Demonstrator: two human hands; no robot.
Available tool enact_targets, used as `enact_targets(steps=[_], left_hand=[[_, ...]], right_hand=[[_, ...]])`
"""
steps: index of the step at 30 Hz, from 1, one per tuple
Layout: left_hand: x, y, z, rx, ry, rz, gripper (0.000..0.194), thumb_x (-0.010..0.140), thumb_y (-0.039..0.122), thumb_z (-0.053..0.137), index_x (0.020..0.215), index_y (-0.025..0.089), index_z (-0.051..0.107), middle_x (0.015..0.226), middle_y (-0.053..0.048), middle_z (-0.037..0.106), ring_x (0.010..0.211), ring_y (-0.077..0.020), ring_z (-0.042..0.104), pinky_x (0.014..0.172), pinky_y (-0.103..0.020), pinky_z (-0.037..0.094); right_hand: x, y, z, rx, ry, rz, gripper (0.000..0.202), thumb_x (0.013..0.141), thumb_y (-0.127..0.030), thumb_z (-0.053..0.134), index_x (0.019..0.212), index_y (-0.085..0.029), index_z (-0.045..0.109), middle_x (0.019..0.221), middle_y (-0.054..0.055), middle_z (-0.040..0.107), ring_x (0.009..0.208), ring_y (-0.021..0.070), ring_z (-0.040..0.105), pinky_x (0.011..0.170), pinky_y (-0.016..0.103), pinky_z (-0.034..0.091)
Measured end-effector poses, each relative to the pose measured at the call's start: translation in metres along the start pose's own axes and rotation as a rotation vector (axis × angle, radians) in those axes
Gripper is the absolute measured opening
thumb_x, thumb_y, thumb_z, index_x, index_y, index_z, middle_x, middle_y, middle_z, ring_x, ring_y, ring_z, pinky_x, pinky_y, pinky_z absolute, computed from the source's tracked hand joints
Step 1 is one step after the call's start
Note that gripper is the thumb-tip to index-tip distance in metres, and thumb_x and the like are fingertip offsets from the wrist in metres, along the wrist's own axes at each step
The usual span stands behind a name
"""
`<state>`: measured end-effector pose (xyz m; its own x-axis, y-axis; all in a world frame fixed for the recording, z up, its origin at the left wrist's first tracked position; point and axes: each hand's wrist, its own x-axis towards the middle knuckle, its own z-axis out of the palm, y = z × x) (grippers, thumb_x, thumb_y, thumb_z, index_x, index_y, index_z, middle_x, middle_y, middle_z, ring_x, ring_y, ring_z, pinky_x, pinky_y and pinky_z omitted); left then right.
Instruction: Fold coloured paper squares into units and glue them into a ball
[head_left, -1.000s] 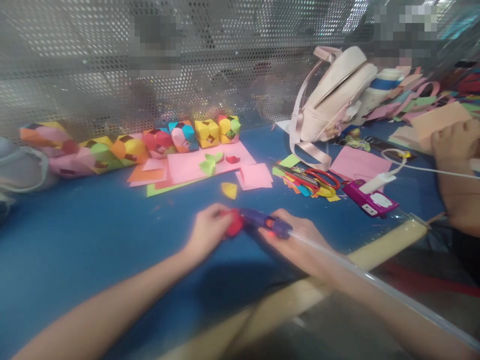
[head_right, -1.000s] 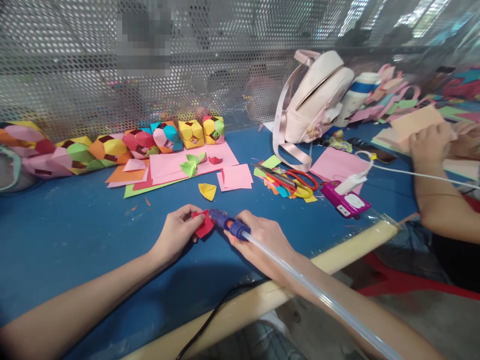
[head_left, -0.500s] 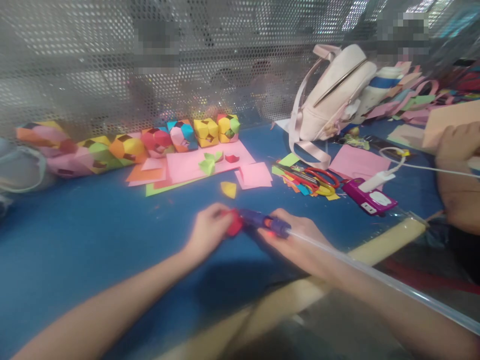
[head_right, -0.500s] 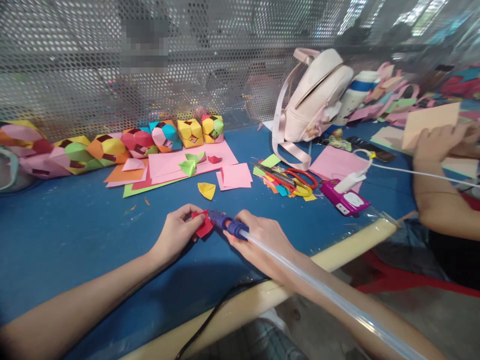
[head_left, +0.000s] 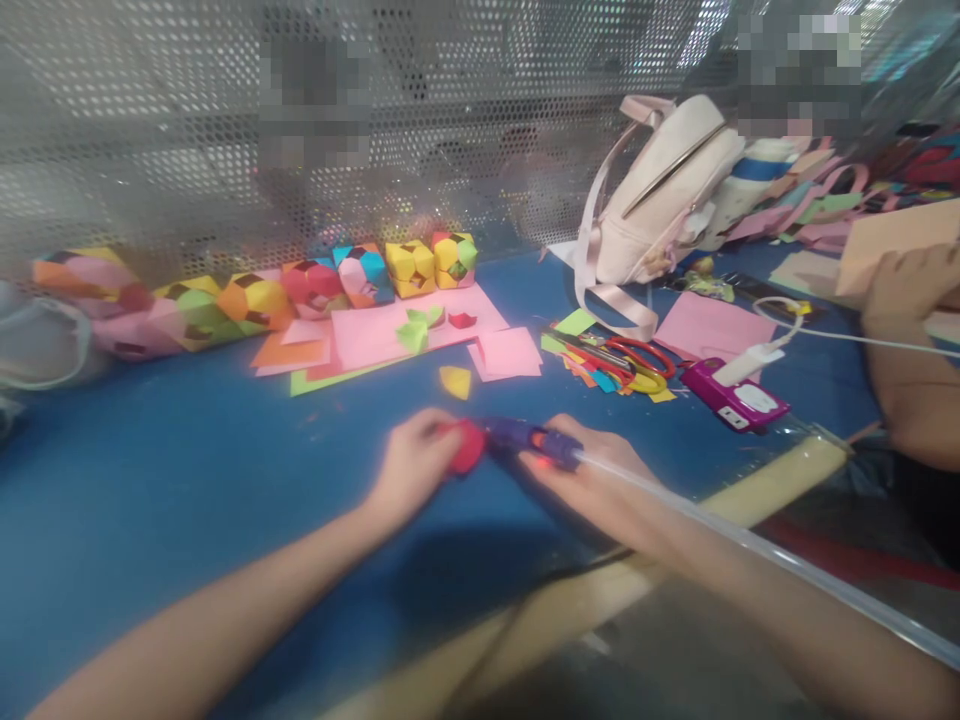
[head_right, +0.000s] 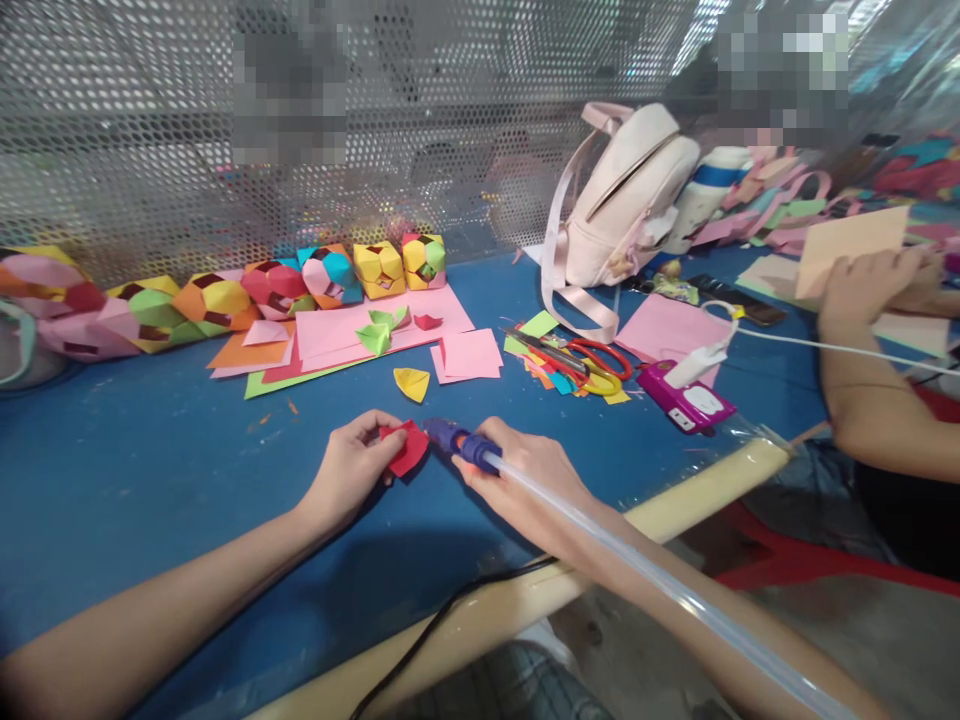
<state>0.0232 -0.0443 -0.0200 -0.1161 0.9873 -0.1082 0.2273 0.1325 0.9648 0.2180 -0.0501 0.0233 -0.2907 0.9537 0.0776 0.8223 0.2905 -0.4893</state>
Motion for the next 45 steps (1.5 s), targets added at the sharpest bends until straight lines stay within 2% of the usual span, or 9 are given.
enact_targets(steps=[6,12,19,24,27,30,36,39,45], left_hand=[[0.002,-0.002,-0.001,-0.080,0.029,-0.002,0.015,0.071,0.030,0.060,0.072,0.015,0.059,0.050,0.004,0.058,0.038,-0.0085,0.050,0.039,-0.018,0.039],[0.001,-0.001,-0.003,-0.106,0.044,0.024,0.016,0.072,0.032,0.061,0.073,0.016,0.060,0.051,0.004,0.058,0.040,-0.0085,0.049,0.042,-0.019,0.039],[-0.001,-0.001,-0.002,-0.094,0.029,0.043,0.015,0.073,0.031,0.061,0.074,0.016,0.061,0.050,0.004,0.059,0.042,-0.0097,0.051,0.045,-0.019,0.039],[-0.004,-0.001,-0.001,-0.105,0.037,0.051,0.016,0.074,0.032,0.061,0.074,0.016,0.062,0.055,0.002,0.062,0.043,-0.0095,0.051,0.047,-0.020,0.039],[-0.005,-0.001,-0.001,-0.103,0.035,0.047,0.016,0.073,0.032,0.061,0.073,0.016,0.062,0.057,0.002,0.062,0.046,-0.0098,0.052,0.049,-0.020,0.040],[-0.008,-0.001,0.000,-0.096,0.024,0.054,0.016,0.073,0.032,0.063,0.073,0.016,0.062,0.062,0.002,0.064,0.052,-0.0103,0.055,0.052,-0.020,0.042],[-0.018,0.000,0.003,-0.174,-0.024,0.026,0.019,0.072,0.034,0.064,0.075,0.015,0.062,0.064,0.000,0.065,0.051,-0.0122,0.057,0.052,-0.024,0.047],[-0.018,-0.002,0.003,-0.245,-0.025,0.015,0.018,0.072,0.032,0.064,0.074,0.014,0.062,0.061,0.000,0.064,0.049,-0.0123,0.057,0.051,-0.025,0.048],[-0.011,-0.006,0.003,-0.373,-0.123,-0.064,0.015,0.078,0.030,0.060,0.080,0.015,0.060,0.063,0.000,0.063,0.052,-0.0137,0.061,0.050,-0.027,0.051]], right_hand=[[0.015,0.030,-0.009,0.115,0.149,-0.012,0.026,0.084,-0.038,0.046,0.087,-0.019,0.063,0.082,0.005,0.070,0.075,0.0214,0.065,0.065,0.028,0.048],[0.027,0.055,0.000,0.004,0.127,0.024,0.030,0.086,-0.036,0.040,0.088,-0.017,0.064,0.085,0.006,0.069,0.083,0.0235,0.064,0.072,0.031,0.048],[0.022,0.059,0.007,-0.143,0.134,0.030,0.034,0.086,-0.043,0.042,0.082,-0.016,0.063,0.075,0.008,0.068,0.074,0.0231,0.064,0.069,0.031,0.047],[-0.009,0.070,-0.004,-0.204,0.213,0.033,0.028,0.082,-0.045,0.049,0.078,-0.019,0.057,0.075,0.006,0.065,0.071,0.0224,0.061,0.065,0.031,0.045],[-0.037,0.058,-0.008,-0.196,0.214,0.031,0.024,0.084,-0.038,0.047,0.067,-0.021,0.050,0.061,0.002,0.058,0.056,0.0179,0.055,0.056,0.028,0.041],[-0.043,0.028,-0.006,0.087,0.084,-0.117,0.017,0.086,-0.027,0.045,0.071,-0.021,0.051,0.064,-0.001,0.056,0.058,0.0125,0.055,0.056,0.023,0.042],[0.016,-0.015,0.015,0.428,0.014,-0.156,0.011,0.076,-0.024,0.057,0.085,-0.018,0.053,0.075,0.000,0.060,0.066,0.0123,0.057,0.062,0.023,0.045],[0.036,-0.020,0.025,0.599,-0.136,-0.116,0.002,0.075,-0.016,0.052,0.076,-0.017,0.054,0.069,-0.001,0.060,0.064,0.0115,0.057,0.059,0.022,0.044],[0.043,-0.016,0.039,0.781,-0.205,0.013,0.004,0.072,-0.012,0.052,0.074,-0.015,0.055,0.068,-0.001,0.060,0.062,0.0116,0.057,0.059,0.023,0.046]])
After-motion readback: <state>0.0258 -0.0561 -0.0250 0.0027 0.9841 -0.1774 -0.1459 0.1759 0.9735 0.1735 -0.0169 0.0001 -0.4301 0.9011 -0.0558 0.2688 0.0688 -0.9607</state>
